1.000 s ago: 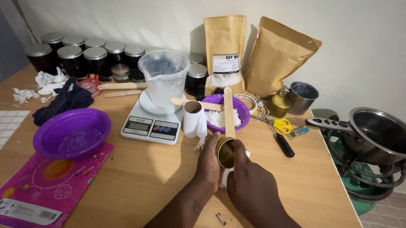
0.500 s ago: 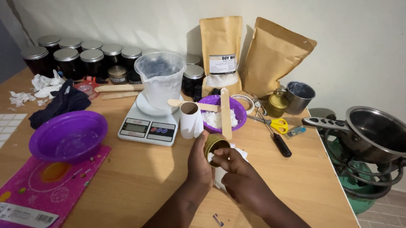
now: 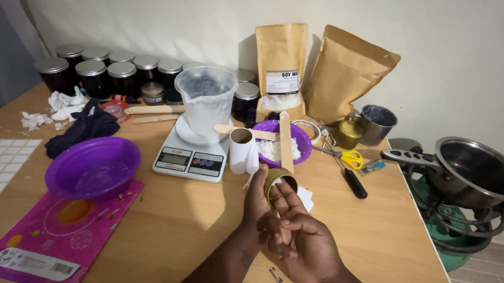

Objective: Cleaning a small gold candle tin and its lid using a white cloth at a workspace.

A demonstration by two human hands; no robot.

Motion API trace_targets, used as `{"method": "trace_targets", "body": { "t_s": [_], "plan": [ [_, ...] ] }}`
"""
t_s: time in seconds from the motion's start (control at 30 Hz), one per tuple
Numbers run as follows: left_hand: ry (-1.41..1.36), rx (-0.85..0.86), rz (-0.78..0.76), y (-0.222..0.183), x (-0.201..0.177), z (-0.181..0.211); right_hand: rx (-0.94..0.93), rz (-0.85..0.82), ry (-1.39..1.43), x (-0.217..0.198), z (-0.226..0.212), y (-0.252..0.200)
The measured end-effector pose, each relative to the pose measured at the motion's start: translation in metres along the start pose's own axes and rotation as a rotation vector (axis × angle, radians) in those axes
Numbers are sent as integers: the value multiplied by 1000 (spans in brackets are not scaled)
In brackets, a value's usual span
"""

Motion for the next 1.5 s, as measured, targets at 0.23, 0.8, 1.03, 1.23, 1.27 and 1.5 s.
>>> {"method": "trace_targets", "body": {
  "t_s": [0.23, 0.8, 1.03, 1.23, 1.27, 1.5],
  "plan": [
    [137, 114, 123, 12, -9, 14, -14, -43, -129, 13, -4, 0],
    [200, 110, 87, 9, -4, 8, -692, -851, -2106, 41, -63, 4],
    [109, -135, -139, 7, 11, -4, -855, -823, -1843, 52, -73, 1],
    [21, -372, -303, 9, 12, -18, -705, 16, -1222, 13, -113, 14],
    [29, -409, -357, 6, 16, -20, -618, 65, -1001, 2, -112, 19],
    [86, -440, -404, 4, 19, -23, -453, 178, -648, -18, -109, 30]
  ]
}}
Point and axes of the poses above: each hand's wrist, its own y-axis towards the middle knuckle, its own x-axis out of the palm, z = x × y, the point moved 8 cm from there along y, towards the middle knuckle, and after that the axes turned 13 degrees about -x, right-handed, at the moved point
